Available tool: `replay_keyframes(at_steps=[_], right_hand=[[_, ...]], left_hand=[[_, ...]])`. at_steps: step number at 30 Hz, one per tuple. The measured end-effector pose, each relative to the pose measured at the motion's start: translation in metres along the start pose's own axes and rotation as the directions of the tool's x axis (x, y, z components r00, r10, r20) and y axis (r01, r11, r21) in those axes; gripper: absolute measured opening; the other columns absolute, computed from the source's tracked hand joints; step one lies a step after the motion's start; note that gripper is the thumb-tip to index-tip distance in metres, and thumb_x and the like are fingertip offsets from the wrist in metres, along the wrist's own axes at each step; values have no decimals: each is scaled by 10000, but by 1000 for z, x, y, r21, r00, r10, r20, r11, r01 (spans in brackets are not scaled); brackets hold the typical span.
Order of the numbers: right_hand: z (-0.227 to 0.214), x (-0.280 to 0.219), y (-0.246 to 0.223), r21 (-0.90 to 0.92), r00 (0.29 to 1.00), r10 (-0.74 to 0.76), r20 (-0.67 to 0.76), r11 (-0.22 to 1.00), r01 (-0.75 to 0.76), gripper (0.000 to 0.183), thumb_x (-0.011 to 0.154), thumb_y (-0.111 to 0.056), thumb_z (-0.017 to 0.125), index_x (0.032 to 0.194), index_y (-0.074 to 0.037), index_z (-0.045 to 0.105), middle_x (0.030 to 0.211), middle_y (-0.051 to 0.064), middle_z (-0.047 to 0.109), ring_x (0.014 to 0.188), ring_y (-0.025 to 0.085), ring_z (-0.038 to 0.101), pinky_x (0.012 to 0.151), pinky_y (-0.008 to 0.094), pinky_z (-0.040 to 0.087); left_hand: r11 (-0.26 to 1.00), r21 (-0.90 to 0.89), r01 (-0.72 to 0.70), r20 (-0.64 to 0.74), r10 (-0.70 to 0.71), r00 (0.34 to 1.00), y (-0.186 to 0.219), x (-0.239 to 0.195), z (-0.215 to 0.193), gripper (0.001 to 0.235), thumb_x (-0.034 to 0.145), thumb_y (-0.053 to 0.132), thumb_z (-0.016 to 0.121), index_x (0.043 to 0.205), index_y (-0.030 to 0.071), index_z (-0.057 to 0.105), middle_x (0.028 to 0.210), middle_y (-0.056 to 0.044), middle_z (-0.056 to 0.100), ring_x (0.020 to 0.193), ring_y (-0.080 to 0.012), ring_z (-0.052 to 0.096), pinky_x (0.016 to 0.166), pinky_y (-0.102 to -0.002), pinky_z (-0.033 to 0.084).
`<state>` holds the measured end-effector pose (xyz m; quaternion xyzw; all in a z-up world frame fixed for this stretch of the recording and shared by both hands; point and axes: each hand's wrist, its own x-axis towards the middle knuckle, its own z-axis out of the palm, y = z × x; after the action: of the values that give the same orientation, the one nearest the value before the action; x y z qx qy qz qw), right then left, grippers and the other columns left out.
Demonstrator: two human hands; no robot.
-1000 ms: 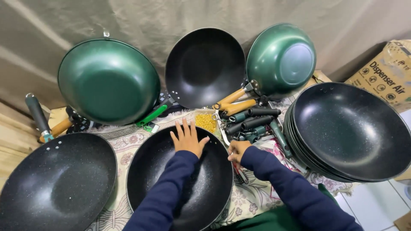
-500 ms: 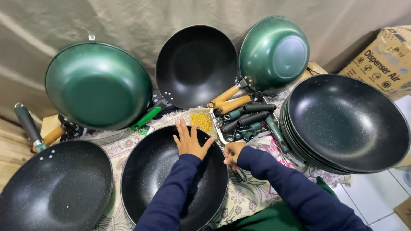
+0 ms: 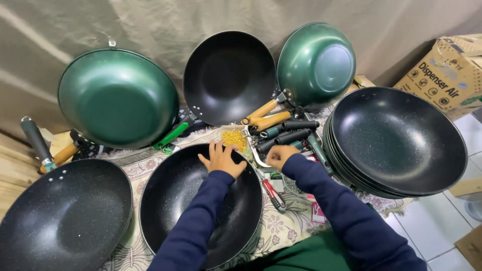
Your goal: Attaching a handle to a wok using a screwdriver and screws
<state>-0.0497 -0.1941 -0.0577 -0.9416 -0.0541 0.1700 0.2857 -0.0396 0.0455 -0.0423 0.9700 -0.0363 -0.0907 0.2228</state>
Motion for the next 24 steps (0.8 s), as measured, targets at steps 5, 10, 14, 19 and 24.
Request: replay_keyframes(at_steps=[5,10,14,19,24], right_hand=[[-12,24,7,-123,926,3,-378,991,-53,140,905,-330,685,1024,-270,730,875,-5,739,937,255,722,862,421,581],[26,65,27,-511,741,-442,-506,845,155,167,844,-224,685,1007,-210,723,885,20,575,919,264,617,747,388,559],[52,83,30,-707,529,-609,-590,707,25,191,762,-263,679,949,-228,690,880,7,419,916,239,486,822,407,410],[63,92,43,-704,561,-595,-576,710,31,191,765,-295,680,938,-215,687,962,-1,421,1002,232,459,905,426,362],[70,99,54,-688,558,-590,-583,724,48,179,819,-282,652,984,-225,689,972,3,437,1007,239,470,953,474,355]], left_hand=[[991,-118,-67,-144,49,988,11,51,26,308,820,483,638,1113,389,661,1276,118,654,1335,-96,526,1213,-680,64],[993,18,-119,-80,120,990,19,123,91,352,817,448,604,1162,392,647,1155,132,703,1187,-144,651,1068,-522,327],[973,176,-151,-72,166,984,44,110,80,299,877,232,556,1116,163,722,1142,-75,696,1130,-312,661,966,-530,384],[972,201,-119,50,111,993,41,134,100,280,926,246,561,1122,143,733,1194,-116,654,1057,-338,674,904,-531,439],[984,156,-89,142,67,988,48,119,83,368,978,354,511,1205,133,699,1222,-137,624,1066,-330,683,912,-533,525]])
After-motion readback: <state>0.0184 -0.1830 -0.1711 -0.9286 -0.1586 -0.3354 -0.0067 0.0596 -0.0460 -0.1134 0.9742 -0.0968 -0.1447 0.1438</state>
